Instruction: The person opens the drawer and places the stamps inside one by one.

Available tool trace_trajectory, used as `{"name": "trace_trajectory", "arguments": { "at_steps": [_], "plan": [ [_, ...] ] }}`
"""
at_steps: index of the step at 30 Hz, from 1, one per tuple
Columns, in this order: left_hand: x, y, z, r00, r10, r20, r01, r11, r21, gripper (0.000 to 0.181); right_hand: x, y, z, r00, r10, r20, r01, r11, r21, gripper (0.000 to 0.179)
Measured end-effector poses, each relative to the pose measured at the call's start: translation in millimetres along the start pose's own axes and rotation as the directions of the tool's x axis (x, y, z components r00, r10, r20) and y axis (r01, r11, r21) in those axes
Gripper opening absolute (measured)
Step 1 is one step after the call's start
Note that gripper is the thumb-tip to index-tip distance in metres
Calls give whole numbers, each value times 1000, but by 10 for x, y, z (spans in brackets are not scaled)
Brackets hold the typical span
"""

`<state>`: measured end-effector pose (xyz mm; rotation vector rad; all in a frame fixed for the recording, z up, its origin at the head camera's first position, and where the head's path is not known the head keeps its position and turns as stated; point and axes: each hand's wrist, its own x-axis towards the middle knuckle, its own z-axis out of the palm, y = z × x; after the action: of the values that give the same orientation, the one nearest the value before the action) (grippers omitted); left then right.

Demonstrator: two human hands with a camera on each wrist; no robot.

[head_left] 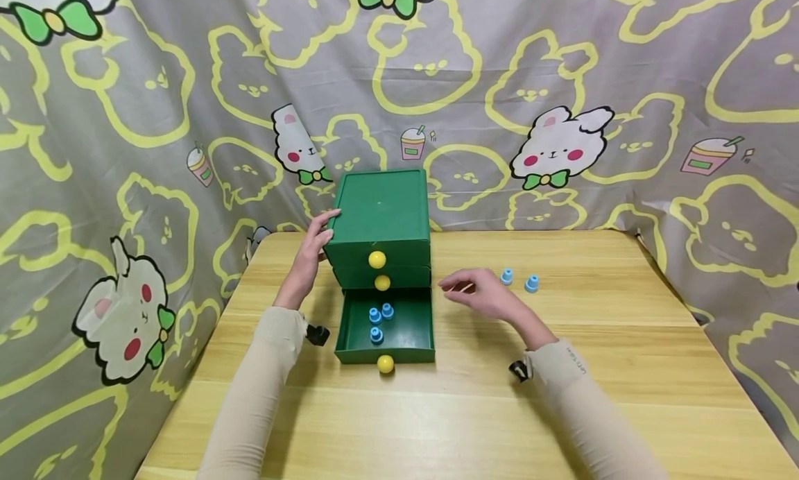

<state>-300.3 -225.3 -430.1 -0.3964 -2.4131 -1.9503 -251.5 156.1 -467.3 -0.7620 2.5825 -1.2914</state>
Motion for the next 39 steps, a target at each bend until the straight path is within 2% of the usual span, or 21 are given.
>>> {"name": "trace_trajectory", "arguments": {
  "at_steps": [4,9,18,22,28,39],
  "plan": [
    [2,-7,-3,1000,-2,2,2,1000,-1,51,-48,164,-168,994,54,-94,-54,999,-2,30],
    [2,1,2,1000,-4,1,4,1000,-6,51,-96,364,-286,973,113,-201,-115,993,2,43],
    [-4,16,21,1000,-5,-2,5,1000,-4,51,-146,626,-354,942,121,-314,-148,987,-64,63],
    [-4,21,20,1000,-1,0,1,1000,-9,51,-157,687,-357,935,153,-319,-192,977,-95,66],
    [-3,18,16,1000,1,0,-1,1000,-4,51,-155,768,-329,935,237,-262,-272,956,-106,64],
    [0,0,10,1000,5,-3,-5,1000,-5,51,-125,844,-263,940,239,-245,-278,951,-137,50]
  ]
}}
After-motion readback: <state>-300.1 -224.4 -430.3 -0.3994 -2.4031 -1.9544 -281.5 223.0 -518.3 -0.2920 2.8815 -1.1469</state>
